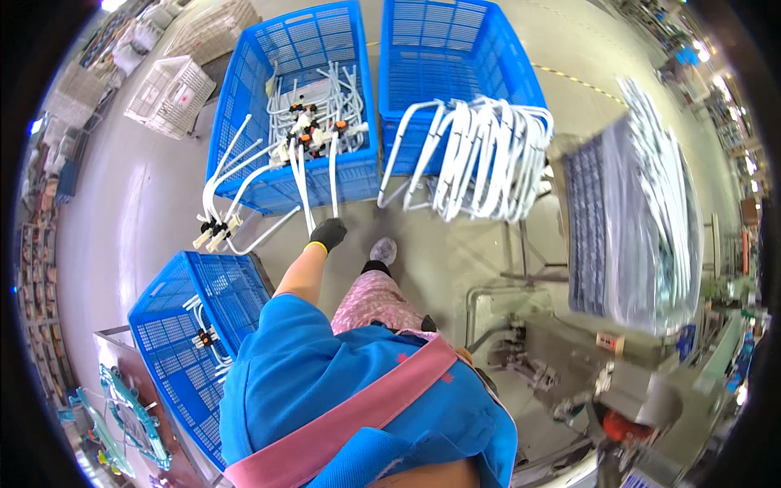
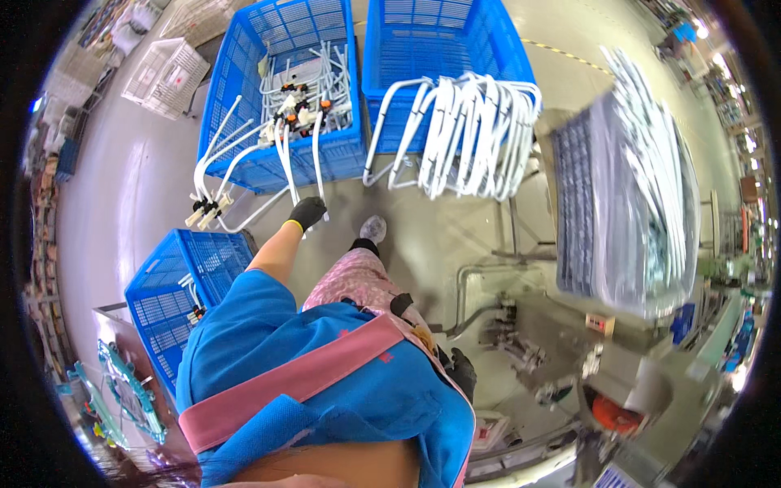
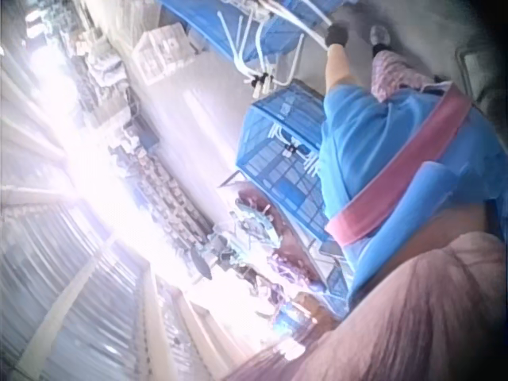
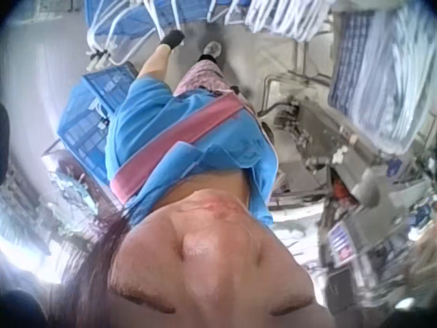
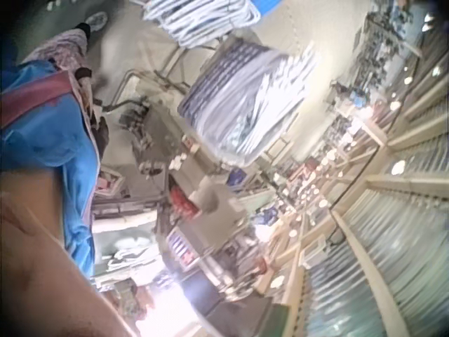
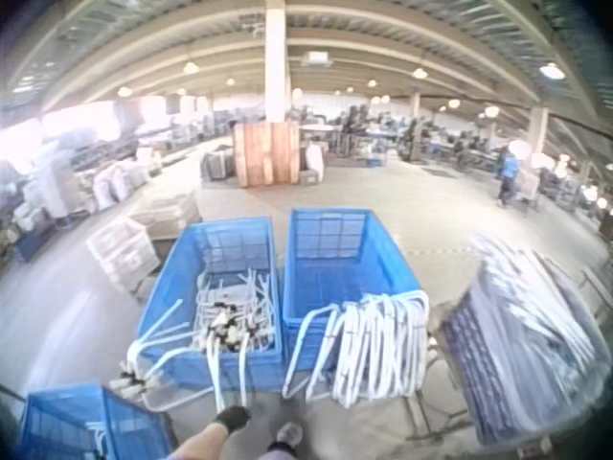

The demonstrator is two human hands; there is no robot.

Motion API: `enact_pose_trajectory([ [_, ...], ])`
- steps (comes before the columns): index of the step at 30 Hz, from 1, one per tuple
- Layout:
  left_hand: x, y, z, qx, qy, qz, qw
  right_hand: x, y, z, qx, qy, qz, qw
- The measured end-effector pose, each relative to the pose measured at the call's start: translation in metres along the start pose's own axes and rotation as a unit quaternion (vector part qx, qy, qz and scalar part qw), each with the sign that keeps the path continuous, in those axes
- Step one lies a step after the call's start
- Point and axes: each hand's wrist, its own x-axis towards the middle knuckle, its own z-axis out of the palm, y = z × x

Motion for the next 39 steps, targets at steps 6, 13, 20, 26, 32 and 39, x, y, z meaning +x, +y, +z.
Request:
enact_pose_trajectory([
  [6,0.169,0.004,-0.089,-0.025,0.196,0.017,0.980,0.103,-0.107,-0.018,0.120,0.005,-0.015,0.993],
  [13,0.360,-0.016,-0.135,0.013,0.219,-0.004,0.976,0.150,-0.178,-0.032,0.000,-0.006,-0.023,1.000],
  [20,0.452,-0.048,-0.093,-0.066,0.008,-0.147,0.987,0.243,-0.249,-0.035,-0.050,-0.026,-0.196,0.979],
  [26,0.407,-0.029,-0.103,-0.467,0.000,-0.233,0.853,0.318,-0.314,-0.029,-0.013,-0.082,-0.319,0.944],
  [32,0.238,0.040,-0.179,-0.484,0.097,-0.171,0.853,0.447,-0.390,0.046,0.137,-0.094,-0.310,0.936],
  [39,0.050,0.081,-0.251,-0.629,0.073,-0.012,0.774,0.555,-0.479,0.107,0.359,-0.167,-0.055,0.917],
])
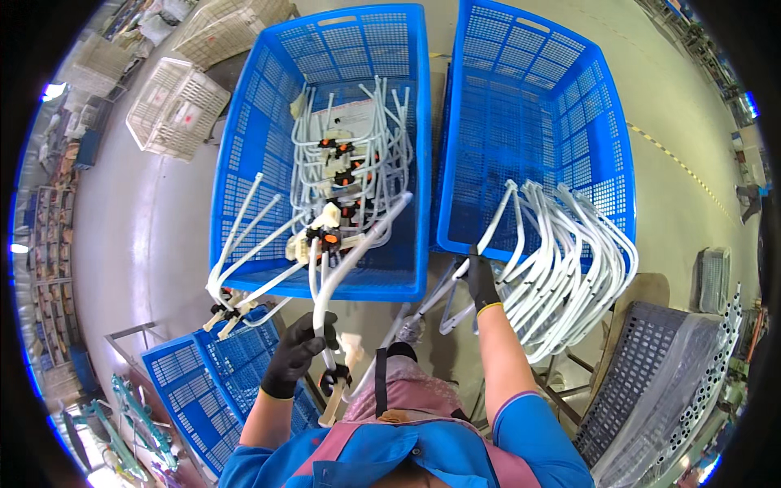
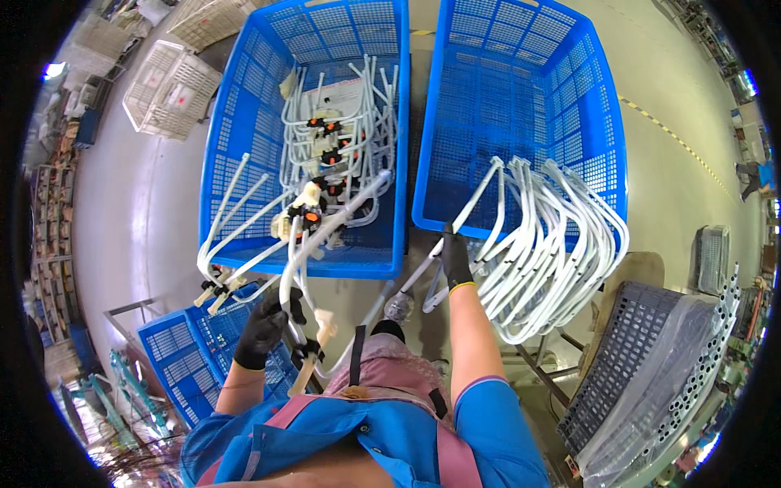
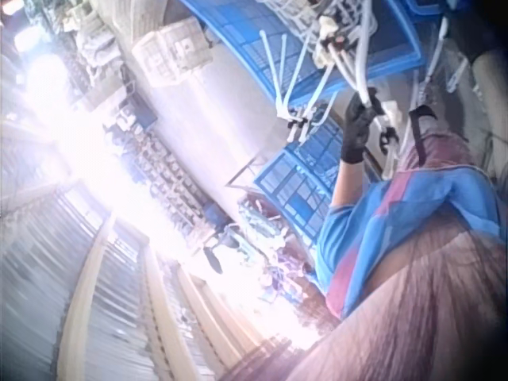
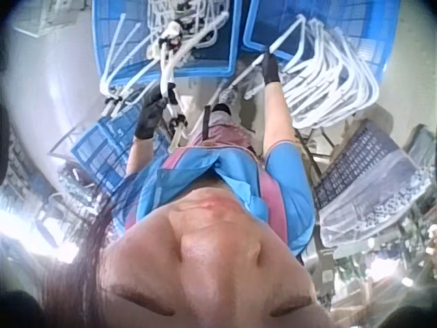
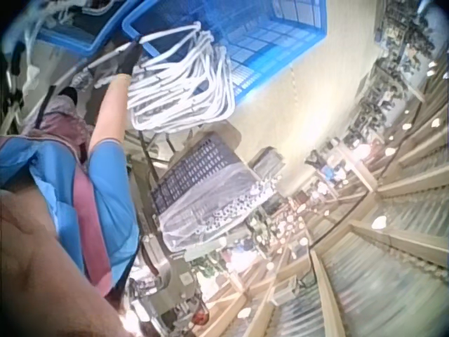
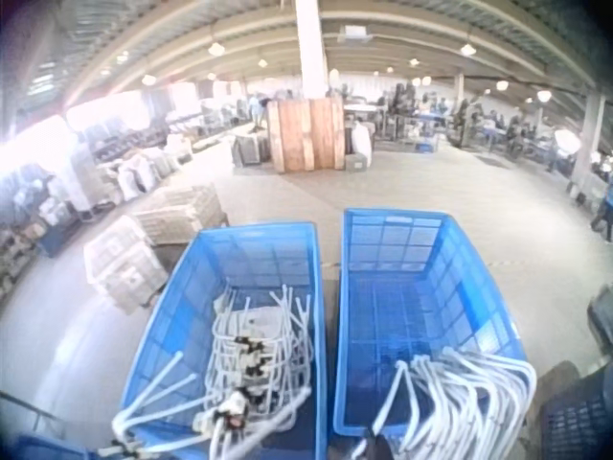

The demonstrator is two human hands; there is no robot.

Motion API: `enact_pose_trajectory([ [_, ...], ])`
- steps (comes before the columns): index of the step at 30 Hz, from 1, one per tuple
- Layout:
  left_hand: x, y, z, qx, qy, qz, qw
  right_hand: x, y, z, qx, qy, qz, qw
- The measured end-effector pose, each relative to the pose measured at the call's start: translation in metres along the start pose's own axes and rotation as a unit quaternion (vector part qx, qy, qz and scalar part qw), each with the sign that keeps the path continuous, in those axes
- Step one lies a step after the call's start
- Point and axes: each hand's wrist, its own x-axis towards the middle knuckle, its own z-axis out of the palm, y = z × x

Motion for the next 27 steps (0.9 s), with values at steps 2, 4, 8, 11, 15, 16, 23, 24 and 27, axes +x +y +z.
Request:
enact_pose_trajectory([
  [2,-0.010,0.010,-0.007,0.029,0.016,-0.075,0.997,-0.008,-0.001,0.005,-0.033,0.037,-0.031,0.998],
  [4,-0.014,0.009,-0.008,0.038,0.051,-0.171,0.983,-0.036,-0.005,0.007,0.126,-0.008,-0.110,0.986],
  [8,-0.034,-0.004,0.009,0.078,0.087,-0.293,0.949,-0.125,-0.037,-0.006,0.158,-0.008,-0.140,0.977],
  [11,-0.058,-0.003,0.022,0.123,0.089,-0.284,0.947,-0.199,-0.061,-0.021,0.126,0.013,-0.117,0.985],
  [15,-0.081,0.008,0.028,0.169,0.067,-0.158,0.971,-0.295,-0.069,-0.043,0.106,-0.015,-0.042,0.993],
  [16,-0.086,0.010,0.028,0.165,0.048,-0.140,0.975,-0.318,-0.066,-0.049,0.080,-0.036,-0.075,0.993],
  [23,-0.163,0.005,0.049,0.289,0.012,-0.073,0.954,-0.480,0.002,-0.097,0.057,-0.011,-0.146,0.988],
  [24,-0.177,0.005,0.053,0.319,0.019,-0.059,0.946,-0.509,0.022,-0.107,0.029,0.006,-0.174,0.984],
  [27,-0.237,0.007,0.061,0.312,0.014,-0.004,0.950,-0.608,0.095,-0.141,-0.080,0.101,-0.250,0.960],
])
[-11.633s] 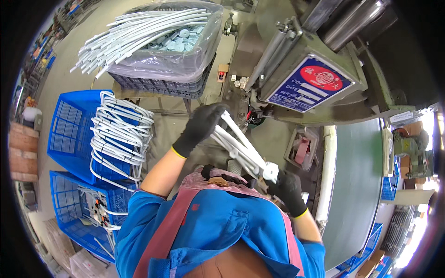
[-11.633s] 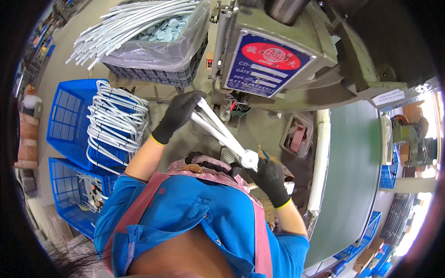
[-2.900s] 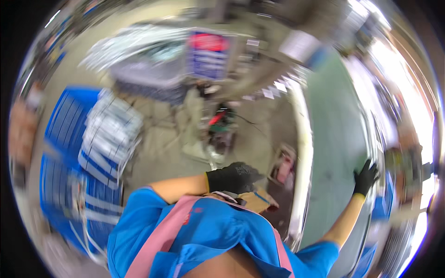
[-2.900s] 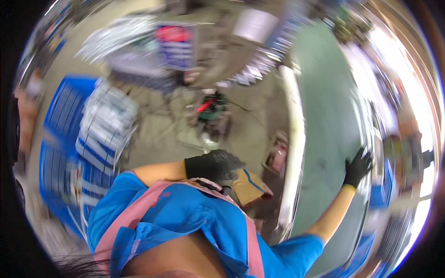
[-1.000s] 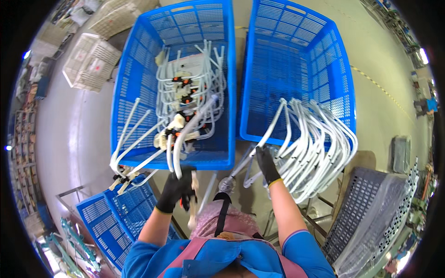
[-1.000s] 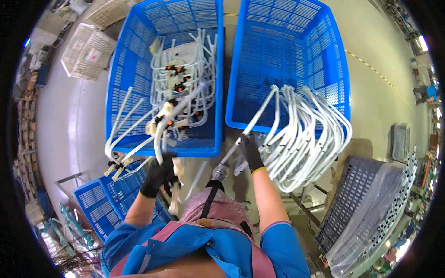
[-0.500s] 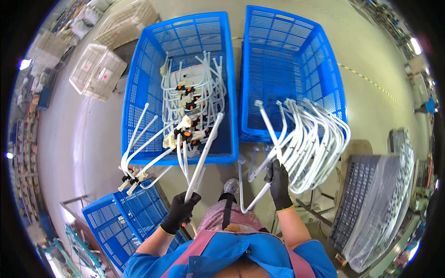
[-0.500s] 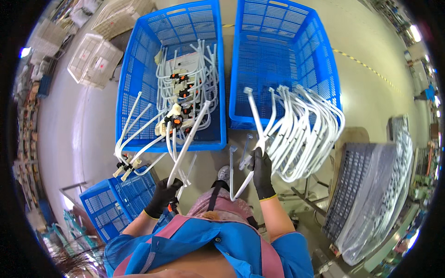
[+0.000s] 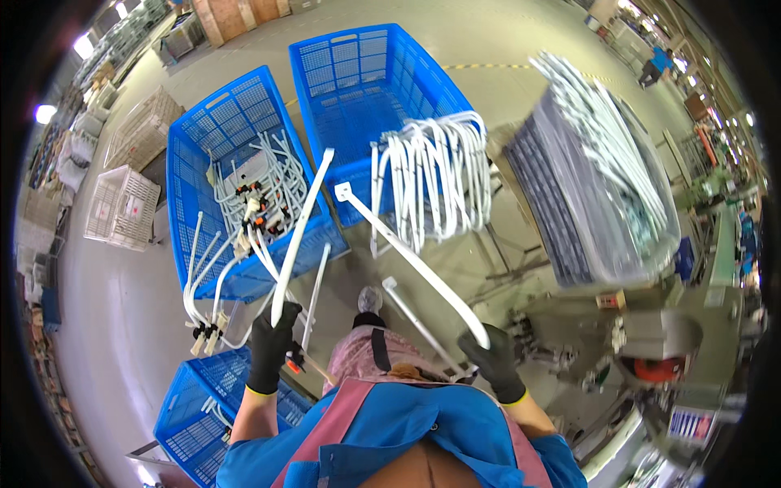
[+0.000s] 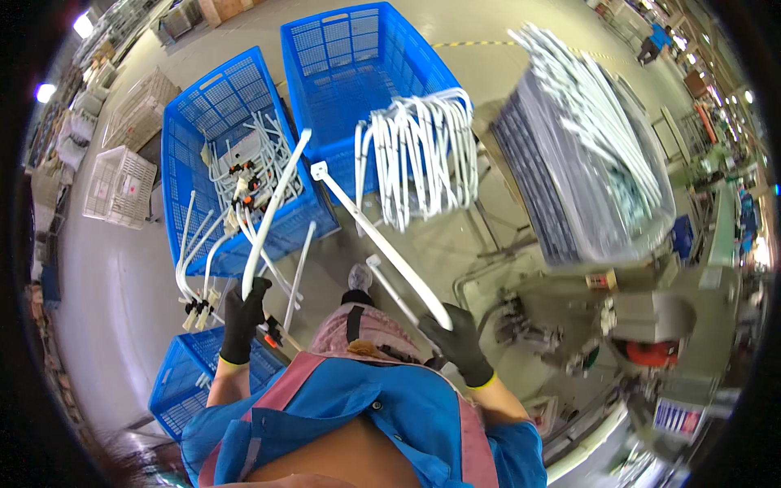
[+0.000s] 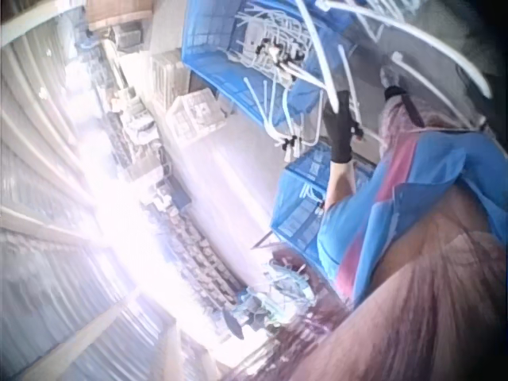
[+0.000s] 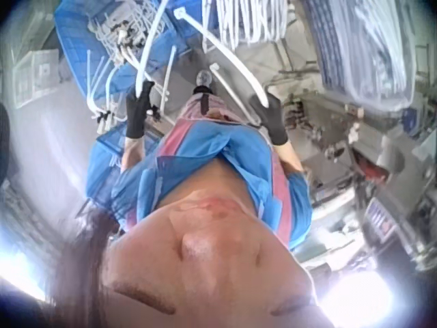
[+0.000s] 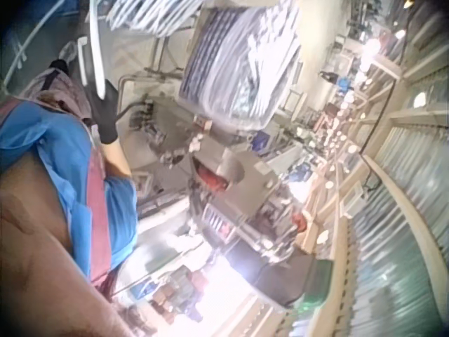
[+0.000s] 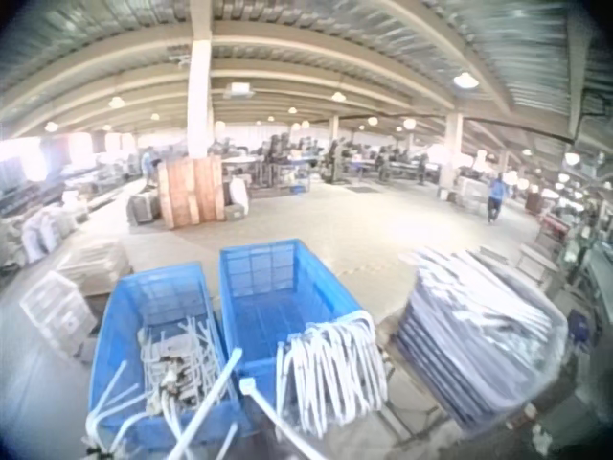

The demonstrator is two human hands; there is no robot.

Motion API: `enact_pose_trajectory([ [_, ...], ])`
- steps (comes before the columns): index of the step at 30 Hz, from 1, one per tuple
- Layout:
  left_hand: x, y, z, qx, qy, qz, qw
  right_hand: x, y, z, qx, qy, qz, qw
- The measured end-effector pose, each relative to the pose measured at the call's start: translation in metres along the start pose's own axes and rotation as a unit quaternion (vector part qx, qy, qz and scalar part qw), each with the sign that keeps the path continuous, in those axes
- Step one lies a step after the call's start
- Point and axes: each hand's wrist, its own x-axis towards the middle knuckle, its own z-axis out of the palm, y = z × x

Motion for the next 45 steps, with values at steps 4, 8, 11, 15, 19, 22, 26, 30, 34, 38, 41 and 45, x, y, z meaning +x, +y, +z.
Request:
enact_pose_trajectory([
  [4,-0.074,0.016,-0.013,0.063,-0.095,0.079,0.990,-0.141,0.036,-0.042,-0.144,0.247,-0.018,0.958],
  [8,-0.107,0.038,-0.014,0.165,-0.207,0.204,0.942,-0.235,0.054,-0.053,-0.257,0.383,-0.092,0.882],
  [11,-0.114,0.053,0.013,0.203,-0.307,0.446,0.816,-0.291,0.056,-0.064,-0.262,0.409,-0.133,0.864],
  [15,-0.133,0.070,0.075,0.212,-0.506,0.412,0.727,-0.382,0.060,-0.081,-0.228,0.486,-0.068,0.841],
  [19,-0.158,0.084,0.150,0.208,-0.678,0.381,0.593,-0.449,0.090,-0.076,-0.224,0.587,0.002,0.778],
  [22,-0.169,0.091,0.201,0.208,-0.722,0.421,0.508,-0.472,0.103,-0.061,-0.190,0.619,0.057,0.760],
  [26,-0.180,0.096,0.275,0.179,-0.808,0.381,0.411,-0.456,0.089,-0.044,-0.416,0.560,0.138,0.703],
  [30,-0.186,0.106,0.341,0.191,-0.865,0.319,0.336,-0.390,0.078,-0.051,-0.539,0.473,0.071,0.693],
  [34,-0.158,0.141,0.405,0.278,-0.886,0.248,0.276,-0.340,0.075,-0.072,-0.360,0.458,0.164,0.796],
  [38,-0.104,0.201,0.505,0.275,-0.861,0.326,0.278,-0.289,0.068,-0.090,-0.308,0.436,0.208,0.820],
  [41,-0.069,0.253,0.611,0.134,-0.611,0.634,0.456,-0.252,0.052,-0.106,-0.357,0.412,0.272,0.793],
  [45,-0.041,0.287,0.746,0.134,-0.477,0.755,0.430,-0.223,0.032,-0.128,-0.414,0.373,0.320,0.766],
])
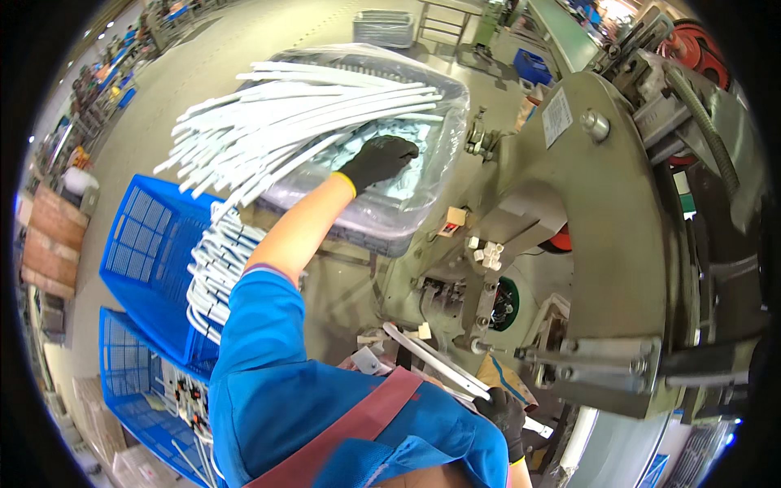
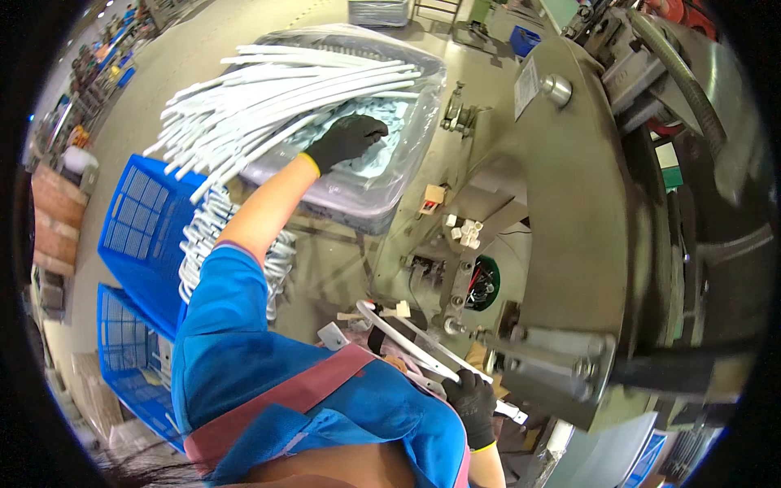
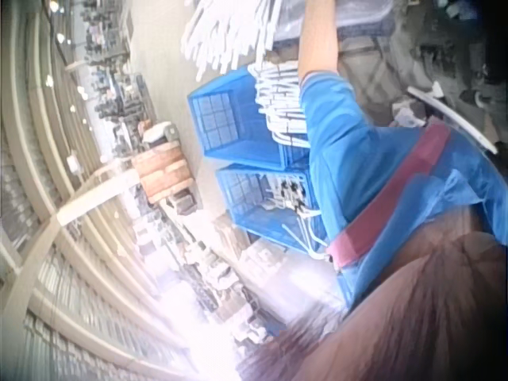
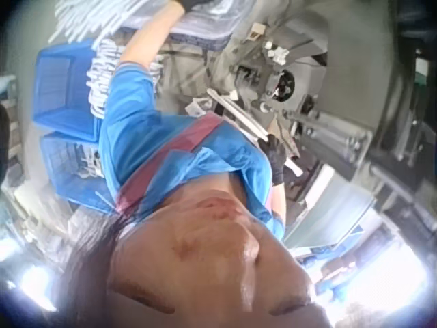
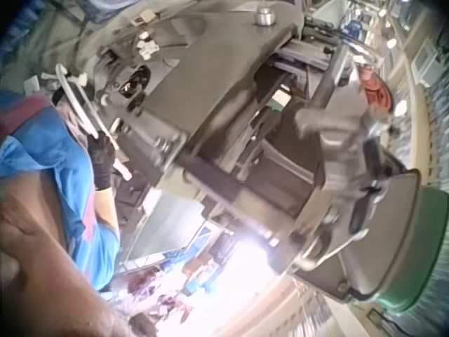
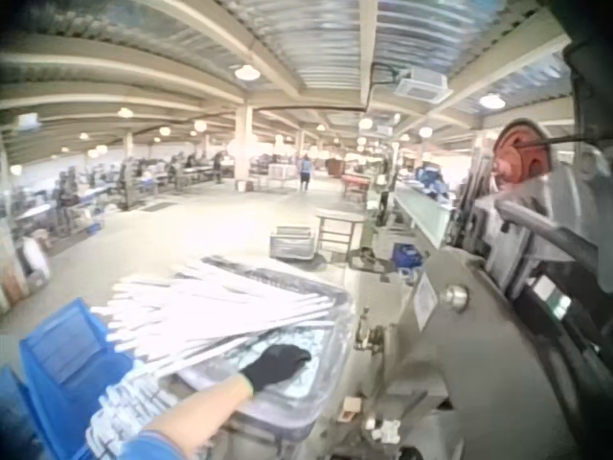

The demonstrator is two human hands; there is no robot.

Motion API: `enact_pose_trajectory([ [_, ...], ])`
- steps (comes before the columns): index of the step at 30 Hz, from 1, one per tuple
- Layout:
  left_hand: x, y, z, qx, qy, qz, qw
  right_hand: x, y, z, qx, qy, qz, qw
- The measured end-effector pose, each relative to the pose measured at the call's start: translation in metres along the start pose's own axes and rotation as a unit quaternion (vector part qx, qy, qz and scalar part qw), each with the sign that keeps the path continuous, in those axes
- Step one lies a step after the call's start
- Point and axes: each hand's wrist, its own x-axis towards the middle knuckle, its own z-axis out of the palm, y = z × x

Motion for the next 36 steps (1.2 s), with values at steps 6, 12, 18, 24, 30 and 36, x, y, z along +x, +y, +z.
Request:
enact_pose_trajectory([
  [6,0.053,-0.095,0.057,0.207,-0.230,0.061,0.949,0.011,-0.014,0.003,-0.028,-0.087,0.035,0.995],
  [12,0.061,-0.097,0.047,0.034,-0.161,-0.099,0.981,0.010,-0.022,0.012,0.062,-0.050,0.145,0.986],
  [18,0.067,-0.068,0.027,-0.033,-0.185,-0.185,0.965,0.016,-0.027,0.018,0.089,-0.026,0.173,0.981],
  [24,0.058,-0.070,0.045,0.031,-0.262,-0.009,0.965,0.014,-0.020,0.019,0.003,-0.029,0.024,0.999],
  [30,0.046,-0.060,0.029,0.007,-0.186,-0.043,0.982,0.007,-0.018,0.005,-0.022,-0.040,0.031,0.998],
  [36,0.019,0.059,-0.033,-0.232,-0.152,-0.082,0.957,-0.002,0.003,-0.013,0.076,-0.087,0.068,0.991],
])
